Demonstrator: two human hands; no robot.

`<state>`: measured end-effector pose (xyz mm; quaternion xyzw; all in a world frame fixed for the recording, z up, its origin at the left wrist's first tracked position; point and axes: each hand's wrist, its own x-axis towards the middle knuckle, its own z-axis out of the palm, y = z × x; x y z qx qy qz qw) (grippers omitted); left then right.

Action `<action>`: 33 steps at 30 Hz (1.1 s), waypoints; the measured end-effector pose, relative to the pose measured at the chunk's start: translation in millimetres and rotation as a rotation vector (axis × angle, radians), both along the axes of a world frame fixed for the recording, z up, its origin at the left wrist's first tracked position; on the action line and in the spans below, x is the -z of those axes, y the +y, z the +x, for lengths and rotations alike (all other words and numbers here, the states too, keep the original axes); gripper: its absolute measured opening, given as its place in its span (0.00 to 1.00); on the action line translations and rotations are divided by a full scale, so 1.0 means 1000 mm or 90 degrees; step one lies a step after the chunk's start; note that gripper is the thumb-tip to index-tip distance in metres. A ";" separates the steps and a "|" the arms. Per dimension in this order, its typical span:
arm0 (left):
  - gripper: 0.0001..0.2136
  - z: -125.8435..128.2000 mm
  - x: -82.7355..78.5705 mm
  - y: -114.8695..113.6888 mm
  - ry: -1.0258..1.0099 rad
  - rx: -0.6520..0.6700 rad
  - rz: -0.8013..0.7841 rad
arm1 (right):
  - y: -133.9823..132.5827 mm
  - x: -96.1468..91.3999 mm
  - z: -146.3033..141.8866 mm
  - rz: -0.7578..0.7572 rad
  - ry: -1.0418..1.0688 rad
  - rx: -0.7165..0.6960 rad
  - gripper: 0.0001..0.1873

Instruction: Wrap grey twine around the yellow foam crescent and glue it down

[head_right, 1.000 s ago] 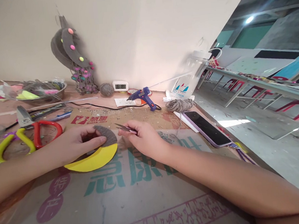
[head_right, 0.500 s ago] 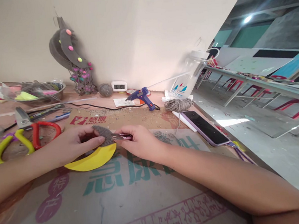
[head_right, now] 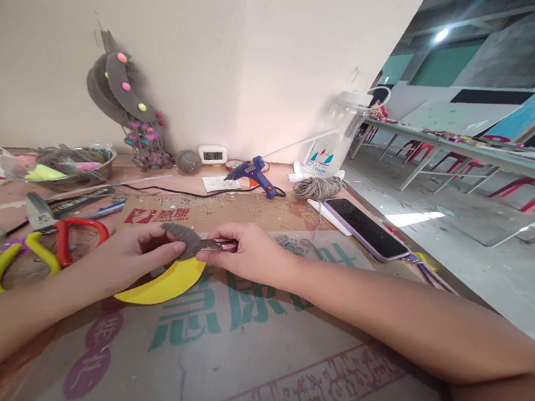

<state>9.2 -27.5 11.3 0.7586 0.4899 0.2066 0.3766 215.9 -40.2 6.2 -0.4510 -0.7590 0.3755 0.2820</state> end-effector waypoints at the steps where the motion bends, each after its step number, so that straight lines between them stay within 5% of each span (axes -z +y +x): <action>1: 0.17 0.000 0.000 0.000 -0.003 -0.001 -0.002 | 0.000 0.001 0.000 0.003 -0.004 -0.007 0.11; 8: 0.18 -0.001 0.004 0.002 -0.023 0.004 -0.016 | 0.001 -0.001 0.003 0.026 -0.033 -0.034 0.08; 14: 0.17 -0.001 0.004 0.001 -0.044 -0.007 -0.037 | 0.000 -0.005 0.003 0.056 0.002 0.036 0.15; 18: 0.17 -0.001 0.003 0.001 -0.058 -0.006 -0.049 | 0.000 -0.006 0.008 0.200 0.000 0.016 0.16; 24: 0.16 -0.001 0.001 0.003 -0.090 -0.003 -0.062 | 0.004 -0.011 0.022 0.486 -0.262 -0.060 0.15; 33: 0.16 -0.003 0.003 0.003 -0.089 -0.004 -0.065 | 0.005 -0.011 0.020 0.584 -0.364 -0.073 0.15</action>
